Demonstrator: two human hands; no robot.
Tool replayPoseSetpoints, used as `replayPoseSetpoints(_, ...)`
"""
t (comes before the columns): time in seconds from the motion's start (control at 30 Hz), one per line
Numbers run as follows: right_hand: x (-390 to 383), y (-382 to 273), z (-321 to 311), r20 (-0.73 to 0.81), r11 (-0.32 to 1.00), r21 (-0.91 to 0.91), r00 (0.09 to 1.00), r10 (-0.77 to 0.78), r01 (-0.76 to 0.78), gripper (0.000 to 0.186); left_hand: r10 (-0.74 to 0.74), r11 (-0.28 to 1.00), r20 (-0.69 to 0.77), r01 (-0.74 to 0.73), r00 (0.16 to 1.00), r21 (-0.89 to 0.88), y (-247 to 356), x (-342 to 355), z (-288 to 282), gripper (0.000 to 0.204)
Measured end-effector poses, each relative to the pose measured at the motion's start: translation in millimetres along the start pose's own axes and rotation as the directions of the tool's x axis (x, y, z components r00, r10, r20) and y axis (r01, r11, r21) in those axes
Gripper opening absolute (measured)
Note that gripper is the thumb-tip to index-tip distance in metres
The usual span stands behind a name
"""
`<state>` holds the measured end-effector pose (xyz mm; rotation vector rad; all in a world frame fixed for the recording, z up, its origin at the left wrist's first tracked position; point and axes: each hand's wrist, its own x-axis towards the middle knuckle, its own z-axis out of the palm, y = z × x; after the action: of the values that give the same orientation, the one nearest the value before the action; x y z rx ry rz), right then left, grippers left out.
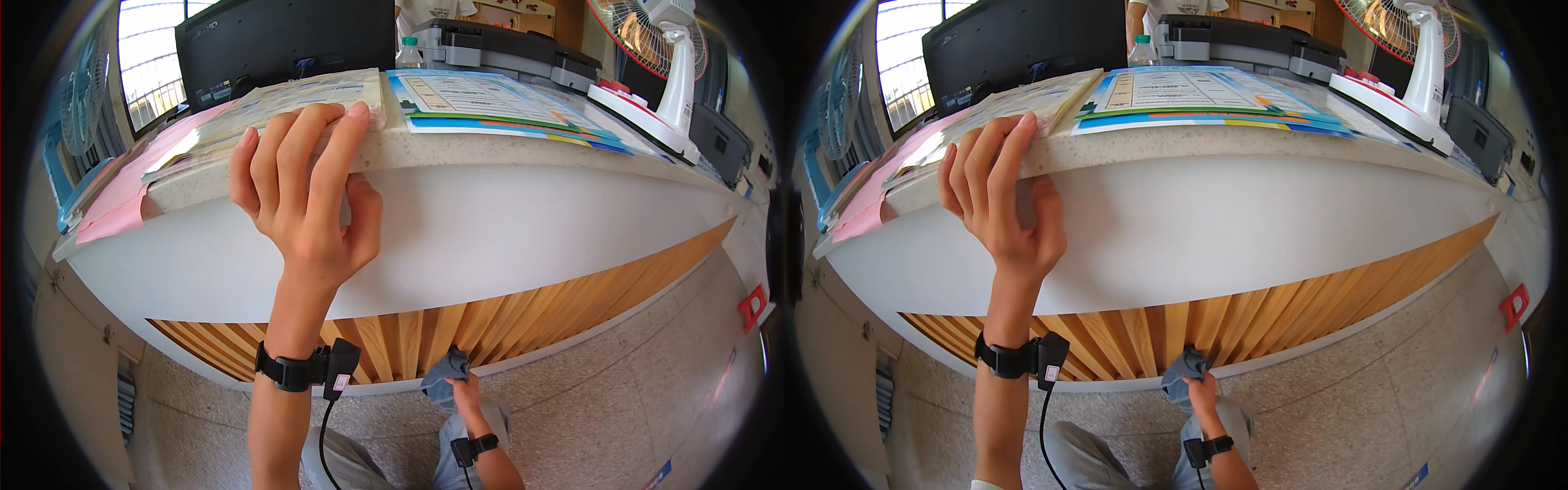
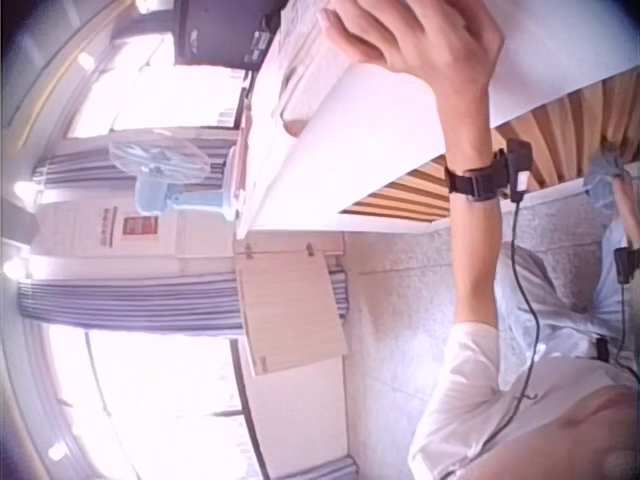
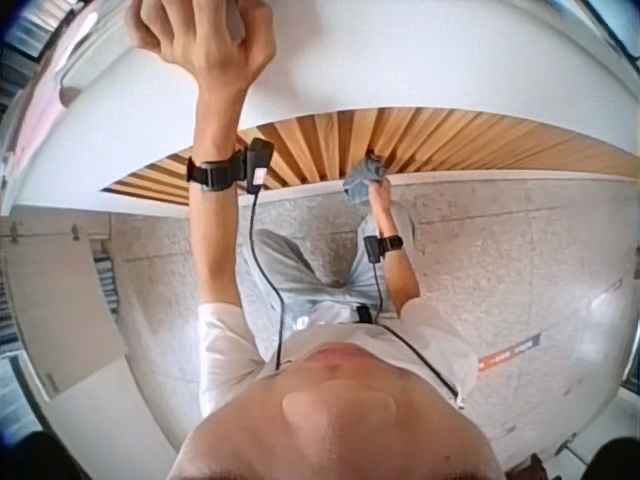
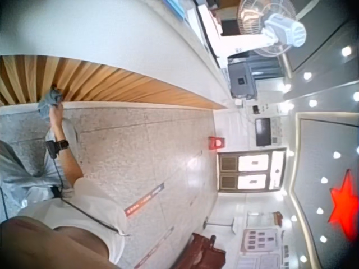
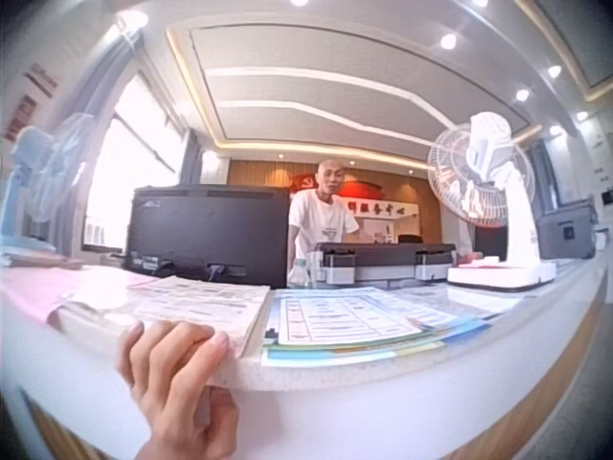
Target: The recorder uses a blue cloth to wipe down the front vertical surfaces and edges of a white counter.
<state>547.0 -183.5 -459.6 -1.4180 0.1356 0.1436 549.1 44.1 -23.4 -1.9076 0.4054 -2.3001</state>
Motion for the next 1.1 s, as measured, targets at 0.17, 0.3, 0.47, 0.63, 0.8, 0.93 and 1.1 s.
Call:
replayPoseSetpoints(0.17, 10.7, 54.1, 3.8, -0.002, 0.955, -0.276, 0.994, 0.111, -0.108, 0.042, 0.002, 1.000, -0.039, -0.003, 0.999, -0.025, 2.0, 2.1, 5.0, 0.052)
replayPoseSetpoints(0.3, -37.1, -30.9, 17.2, -0.023, 0.992, -0.092, 0.996, -0.089, 0.086, 0.036, -0.041, 0.999, 0.016, 0.041, 0.999, 0.006, 2.7, -5.7, -3.1, 0.055)
replayPoseSetpoints(0.47, -63.5, -158.3, 25.1, 0.006, 0.897, -0.028, 0.897, -0.441, 0.441, 0.024, -0.030, 1.000, 0.029, 0.031, 0.999, 0.000, 3.7, -0.3, -3.6, 0.057)
replayPoseSetpoints(0.63, -44.6, -145.9, 33.0, -0.027, 0.907, 0.008, 0.907, -0.420, 0.420, 0.025, -0.029, 1.000, 0.017, 0.029, 0.999, 0.002, 3.6, -3.6, 1.1, 0.056)
replayPoseSetpoints(0.8, -29.4, -99.4, 18.5, -0.049, 0.953, 0.095, 0.958, -0.283, 0.286, 0.023, -0.004, 1.000, -0.006, 0.004, 1.000, -0.015, 3.2, -2.3, 0.3, 0.056)
replayPoseSetpoints(0.93, -15.6, -69.2, 4.0, -0.008, 0.979, -0.020, 0.979, -0.204, 0.204, 0.025, 0.038, 0.999, -0.038, -0.037, 0.999, 0.007, 0.3, -4.7, 3.8, 0.055)
replayPoseSetpoints(1.1, 8.4, 3.4, -10.8, 0.063, 0.995, 0.002, 0.993, -0.101, 0.101, 0.027, 0.020, 1.000, -0.036, -0.020, 0.999, 0.001, -0.4, -4.1, 6.5, 0.054)
